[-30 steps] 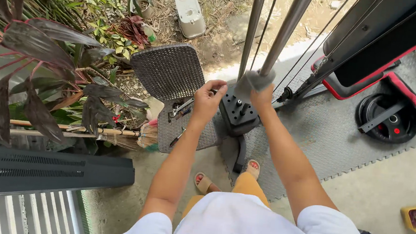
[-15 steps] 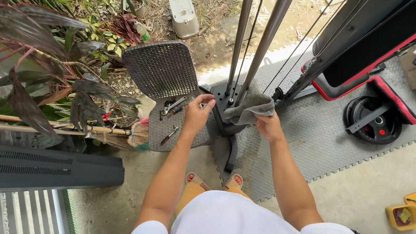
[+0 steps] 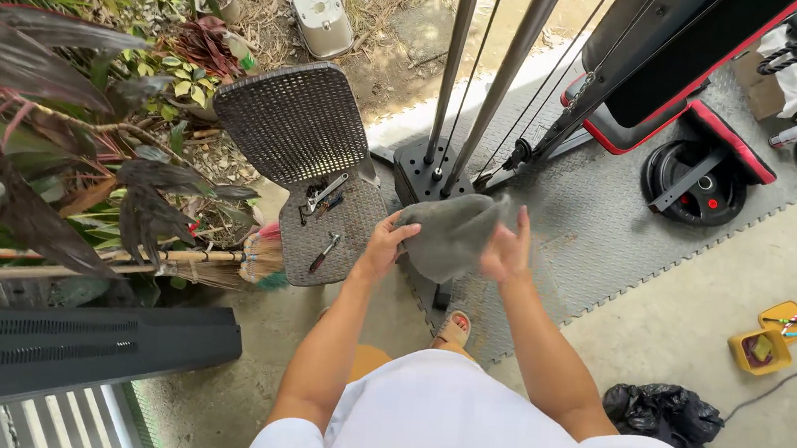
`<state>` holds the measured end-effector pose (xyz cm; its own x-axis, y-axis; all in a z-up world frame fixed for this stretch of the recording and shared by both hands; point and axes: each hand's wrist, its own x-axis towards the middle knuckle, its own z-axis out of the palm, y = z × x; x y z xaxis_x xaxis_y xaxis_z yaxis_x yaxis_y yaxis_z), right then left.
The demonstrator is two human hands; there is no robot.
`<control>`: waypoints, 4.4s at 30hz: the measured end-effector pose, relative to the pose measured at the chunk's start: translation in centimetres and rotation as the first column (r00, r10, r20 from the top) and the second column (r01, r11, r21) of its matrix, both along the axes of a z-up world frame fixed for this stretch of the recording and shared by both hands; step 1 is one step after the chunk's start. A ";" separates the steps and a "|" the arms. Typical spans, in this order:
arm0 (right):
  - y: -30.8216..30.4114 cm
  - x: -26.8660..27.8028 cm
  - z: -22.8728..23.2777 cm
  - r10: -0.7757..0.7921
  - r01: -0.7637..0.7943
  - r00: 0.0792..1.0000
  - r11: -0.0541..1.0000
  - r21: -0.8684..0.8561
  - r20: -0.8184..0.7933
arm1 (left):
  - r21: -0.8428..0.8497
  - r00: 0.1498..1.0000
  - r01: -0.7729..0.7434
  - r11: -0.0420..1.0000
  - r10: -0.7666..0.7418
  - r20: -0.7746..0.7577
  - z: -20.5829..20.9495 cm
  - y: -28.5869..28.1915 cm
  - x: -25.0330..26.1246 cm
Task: Replacing a pulley or cable component on a multi-gym weight machine using hand tools.
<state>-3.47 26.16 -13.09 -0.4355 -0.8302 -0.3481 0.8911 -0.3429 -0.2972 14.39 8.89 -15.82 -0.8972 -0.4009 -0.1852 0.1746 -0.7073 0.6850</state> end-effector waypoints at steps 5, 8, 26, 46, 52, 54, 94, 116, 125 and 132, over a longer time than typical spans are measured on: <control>-3.8 4.9 -8.0 0.080 -0.045 0.987 0.971 0.235 -0.141 | 0.074 0.998 -0.005 0.997 0.010 -0.069 -1.8 -5.4 4.9; -6.1 8.7 -9.7 0.139 -0.052 0.953 0.950 0.308 -0.269 | 0.334 0.989 0.030 0.942 0.020 -0.146 1.4 -7.9 7.5; -8.1 16.4 -3.7 -0.180 0.186 0.979 0.981 0.047 -0.100 | 0.079 0.918 0.015 0.997 -0.045 0.393 -0.8 -11.0 8.2; -8.5 13.2 -13.4 0.064 0.023 0.980 0.904 0.427 -0.188 | -0.380 0.638 0.537 0.753 -0.068 0.767 -10.8 -13.5 7.4; -12.0 10.8 -25.6 0.667 0.006 0.633 0.503 0.864 -0.392 | -0.421 0.557 0.334 0.843 0.184 0.810 -21.2 -17.0 13.9; -14.0 9.7 -29.6 0.837 0.168 0.396 0.338 0.926 -0.377 | -0.542 0.531 0.263 0.799 0.349 0.772 -23.5 -18.4 15.7; -40.5 5.0 -41.9 0.644 0.414 -0.750 0.636 0.651 -0.152 | -0.754 0.462 0.561 0.343 0.626 0.628 -42.6 -21.1 13.4; -26.4 14.2 -37.8 0.738 0.272 -0.464 0.645 0.714 -0.490 | -0.098 0.690 -0.562 0.821 0.531 0.492 -39.8 -17.5 17.7; -25.6 20.8 -17.5 0.566 -0.219 0.259 0.824 0.523 -0.783 | 0.493 0.808 -0.557 0.668 0.573 0.136 -18.9 -15.5 16.6; -24.8 23.3 -9.1 0.644 -0.294 0.108 0.748 0.595 -0.757 | 0.181 0.688 -0.724 0.666 0.719 0.104 -13.1 -11.2 18.4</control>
<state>19.87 1.36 -22.23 -0.1338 -0.9568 -0.2582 -0.0850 0.2707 -0.9589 32.81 -2.31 -28.95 -0.3382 -0.8748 -0.3469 0.6735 -0.4824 0.5601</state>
